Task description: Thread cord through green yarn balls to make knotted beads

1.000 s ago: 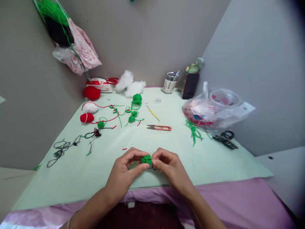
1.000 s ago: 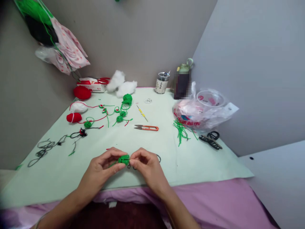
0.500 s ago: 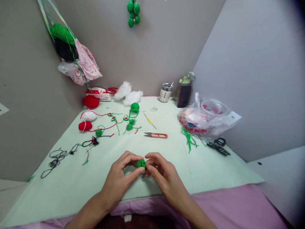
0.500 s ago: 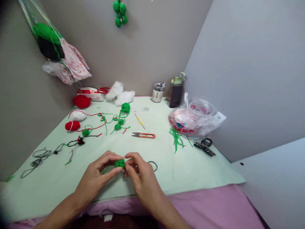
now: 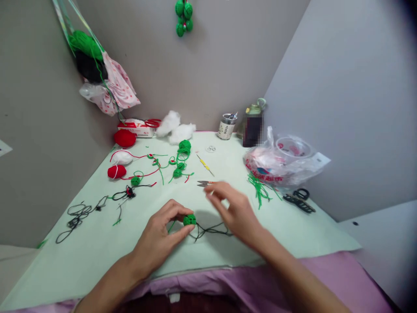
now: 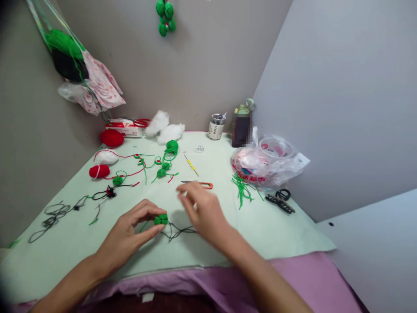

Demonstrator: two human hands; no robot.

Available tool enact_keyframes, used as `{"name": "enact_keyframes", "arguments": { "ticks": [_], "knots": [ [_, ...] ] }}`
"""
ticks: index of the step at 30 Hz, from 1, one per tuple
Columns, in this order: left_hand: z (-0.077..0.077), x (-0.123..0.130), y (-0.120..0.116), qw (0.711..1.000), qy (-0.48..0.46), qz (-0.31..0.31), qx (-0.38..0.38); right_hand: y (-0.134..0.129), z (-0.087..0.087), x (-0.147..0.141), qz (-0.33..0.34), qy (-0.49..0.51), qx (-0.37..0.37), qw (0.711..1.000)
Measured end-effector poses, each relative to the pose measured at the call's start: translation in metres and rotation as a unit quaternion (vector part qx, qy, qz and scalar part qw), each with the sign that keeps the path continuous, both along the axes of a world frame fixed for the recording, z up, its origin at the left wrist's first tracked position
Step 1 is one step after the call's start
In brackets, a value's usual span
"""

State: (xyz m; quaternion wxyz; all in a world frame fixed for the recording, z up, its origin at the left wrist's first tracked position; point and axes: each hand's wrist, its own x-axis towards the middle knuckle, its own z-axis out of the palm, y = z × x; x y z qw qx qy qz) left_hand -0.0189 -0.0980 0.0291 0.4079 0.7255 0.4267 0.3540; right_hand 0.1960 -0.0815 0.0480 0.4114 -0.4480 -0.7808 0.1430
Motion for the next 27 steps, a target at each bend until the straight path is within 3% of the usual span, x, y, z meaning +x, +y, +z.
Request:
{"name": "enact_keyframes", "arguments": {
  "ticks": [3, 7, 12, 19, 24, 27],
  "knots": [
    [0.006, -0.001, 0.006, 1.000, -0.003, 0.002, -0.006, 0.072, 0.004, 0.046, -0.132, 0.048, -0.021, 0.990],
    [0.015, -0.002, 0.017, 1.000, -0.003, 0.001, -0.012, 0.172, -0.001, 0.114, -0.302, 0.072, 0.031, 0.950],
    [0.025, -0.001, 0.041, 0.999, 0.001, -0.025, -0.026, 0.244, -0.005, 0.156, -0.359, 0.095, 0.057, 0.927],
    [0.023, -0.003, 0.070, 0.997, -0.003, -0.038, -0.067, 0.292, -0.014, 0.172, -0.397, 0.110, 0.071, 0.909],
    [0.007, -0.002, 0.083, 0.994, -0.045, -0.020, -0.100, 0.294, -0.011, 0.182, -0.421, 0.074, 0.054, 0.902],
    [-0.002, -0.001, 0.089, 0.989, -0.075, -0.002, -0.127, 0.284, -0.001, 0.174, -0.402, 0.065, 0.046, 0.912]
  ]
}}
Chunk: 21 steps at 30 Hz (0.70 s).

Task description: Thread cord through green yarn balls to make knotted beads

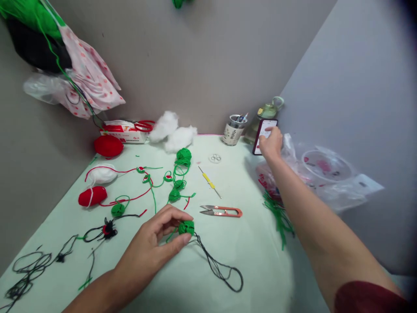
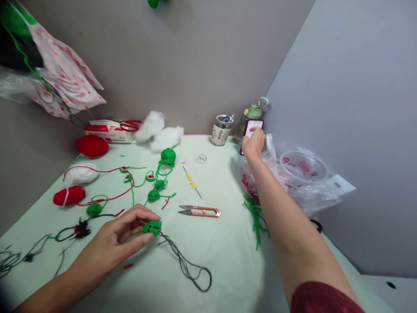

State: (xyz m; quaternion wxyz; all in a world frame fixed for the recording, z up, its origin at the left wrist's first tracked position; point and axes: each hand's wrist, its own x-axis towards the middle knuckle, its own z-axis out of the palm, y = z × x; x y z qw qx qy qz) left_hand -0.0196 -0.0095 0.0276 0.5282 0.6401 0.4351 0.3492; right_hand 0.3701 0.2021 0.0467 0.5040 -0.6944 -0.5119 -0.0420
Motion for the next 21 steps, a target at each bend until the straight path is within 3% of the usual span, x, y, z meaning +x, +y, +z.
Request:
{"name": "enact_keyframes", "arguments": {
  "ticks": [2, 4, 6, 9, 11, 13, 21],
  "knots": [
    [-0.003, 0.001, 0.002, 1.000, -0.008, 0.008, -0.024, -0.016, 0.005, -0.021, 0.059, -0.002, -0.022, 0.998],
    [-0.003, 0.003, 0.002, 0.999, -0.010, 0.011, -0.051, -0.042, 0.009, -0.056, 0.171, 0.002, -0.062, 0.983],
    [-0.003, 0.005, 0.003, 0.997, -0.014, 0.006, -0.080, -0.078, 0.012, -0.097, 0.348, 0.044, -0.120, 0.929],
    [-0.001, 0.007, 0.003, 0.994, -0.030, -0.006, -0.110, -0.134, 0.017, -0.147, 0.512, 0.047, -0.188, 0.837],
    [-0.001, 0.007, 0.002, 0.992, -0.038, -0.011, -0.116, -0.162, 0.017, -0.166, 0.549, 0.055, -0.223, 0.803],
    [-0.001, 0.007, 0.001, 0.992, -0.045, -0.015, -0.117, -0.177, 0.013, -0.175, 0.560, 0.070, -0.244, 0.789],
    [-0.003, 0.009, -0.010, 0.996, -0.038, -0.042, -0.071, -0.203, 0.002, -0.179, 0.565, 0.102, -0.242, 0.782]
  ]
}}
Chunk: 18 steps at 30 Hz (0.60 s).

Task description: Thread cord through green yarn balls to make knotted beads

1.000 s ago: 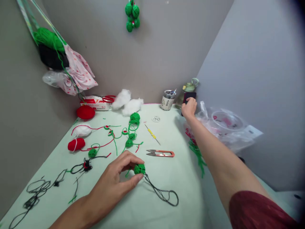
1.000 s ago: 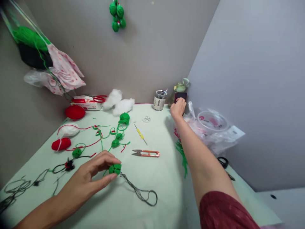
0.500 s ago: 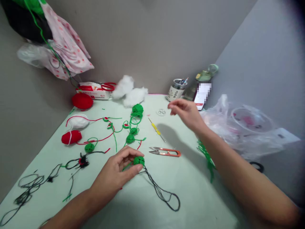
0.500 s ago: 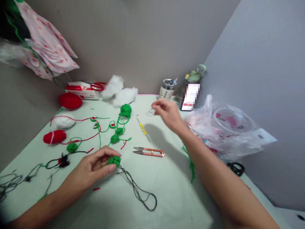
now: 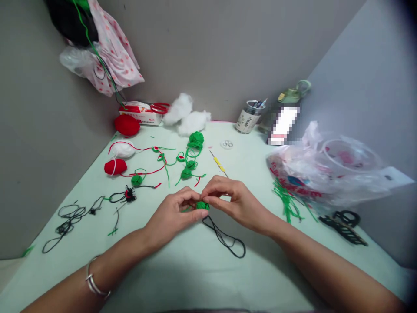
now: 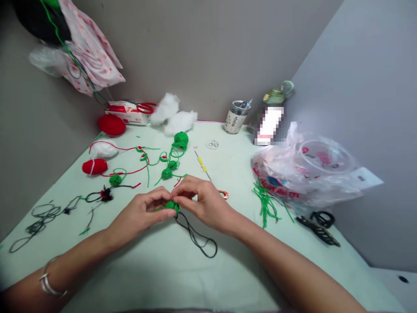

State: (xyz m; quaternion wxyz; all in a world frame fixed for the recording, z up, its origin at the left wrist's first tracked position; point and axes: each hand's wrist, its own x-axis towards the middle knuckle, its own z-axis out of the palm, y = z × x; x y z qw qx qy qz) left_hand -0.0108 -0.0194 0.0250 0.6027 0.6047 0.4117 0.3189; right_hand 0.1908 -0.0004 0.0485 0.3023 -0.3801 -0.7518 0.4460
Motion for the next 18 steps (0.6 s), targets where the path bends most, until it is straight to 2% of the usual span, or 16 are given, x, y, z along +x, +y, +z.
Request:
{"name": "enact_keyframes", "arguments": {
  "ticks": [3, 7, 10, 14, 16, 18],
  "knots": [
    [0.003, -0.002, -0.002, 1.000, -0.013, -0.013, -0.019, -0.010, 0.001, 0.001, -0.007, 0.015, -0.006, 1.000],
    [0.010, -0.004, -0.001, 0.997, -0.019, -0.062, -0.043, -0.021, 0.002, -0.002, -0.055, 0.085, -0.068, 0.993],
    [0.017, -0.003, 0.000, 0.994, -0.057, -0.082, -0.036, -0.025, 0.010, -0.006, -0.100, 0.165, -0.113, 0.975],
    [0.018, -0.001, -0.004, 0.990, -0.050, -0.130, -0.037, -0.019, 0.022, -0.001, -0.188, 0.256, -0.106, 0.942],
    [0.015, -0.001, -0.006, 0.989, -0.051, -0.130, -0.053, -0.016, 0.025, 0.005, -0.215, 0.262, -0.108, 0.935],
    [0.012, -0.002, -0.006, 0.990, -0.062, -0.110, -0.057, -0.016, 0.023, 0.008, -0.196, 0.209, -0.120, 0.951]
  ]
}}
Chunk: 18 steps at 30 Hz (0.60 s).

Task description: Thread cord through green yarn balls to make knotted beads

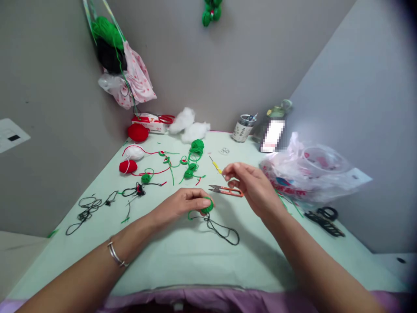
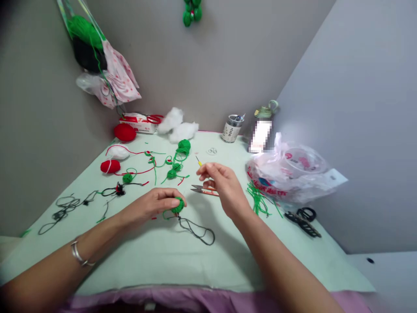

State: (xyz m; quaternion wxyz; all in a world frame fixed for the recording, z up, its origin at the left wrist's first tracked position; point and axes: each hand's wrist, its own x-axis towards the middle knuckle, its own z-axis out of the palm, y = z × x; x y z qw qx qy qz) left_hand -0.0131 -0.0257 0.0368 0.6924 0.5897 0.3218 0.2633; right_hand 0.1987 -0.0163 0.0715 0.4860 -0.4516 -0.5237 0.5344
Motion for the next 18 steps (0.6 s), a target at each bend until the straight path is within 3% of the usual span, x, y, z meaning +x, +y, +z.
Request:
{"name": "enact_keyframes", "arguments": {
  "ticks": [3, 6, 9, 14, 18],
  "knots": [
    [-0.004, -0.002, 0.002, 1.000, -0.003, 0.000, 0.017, -0.010, -0.008, -0.004, 0.098, -0.095, -0.017, 0.991],
    [-0.006, -0.002, 0.004, 1.000, 0.009, -0.017, 0.020, -0.020, -0.016, -0.014, 0.128, -0.107, -0.015, 0.986],
    [-0.007, 0.000, 0.005, 1.000, 0.004, -0.011, 0.011, -0.016, -0.020, -0.014, 0.094, -0.067, -0.009, 0.993],
    [-0.010, 0.003, -0.001, 0.998, -0.016, -0.038, -0.039, 0.015, -0.004, 0.011, -0.089, 0.078, 0.015, 0.993],
    [-0.015, 0.000, -0.003, 0.990, -0.087, -0.034, -0.101, 0.025, 0.028, 0.042, -0.028, 0.073, -0.079, 0.994]
  ]
}}
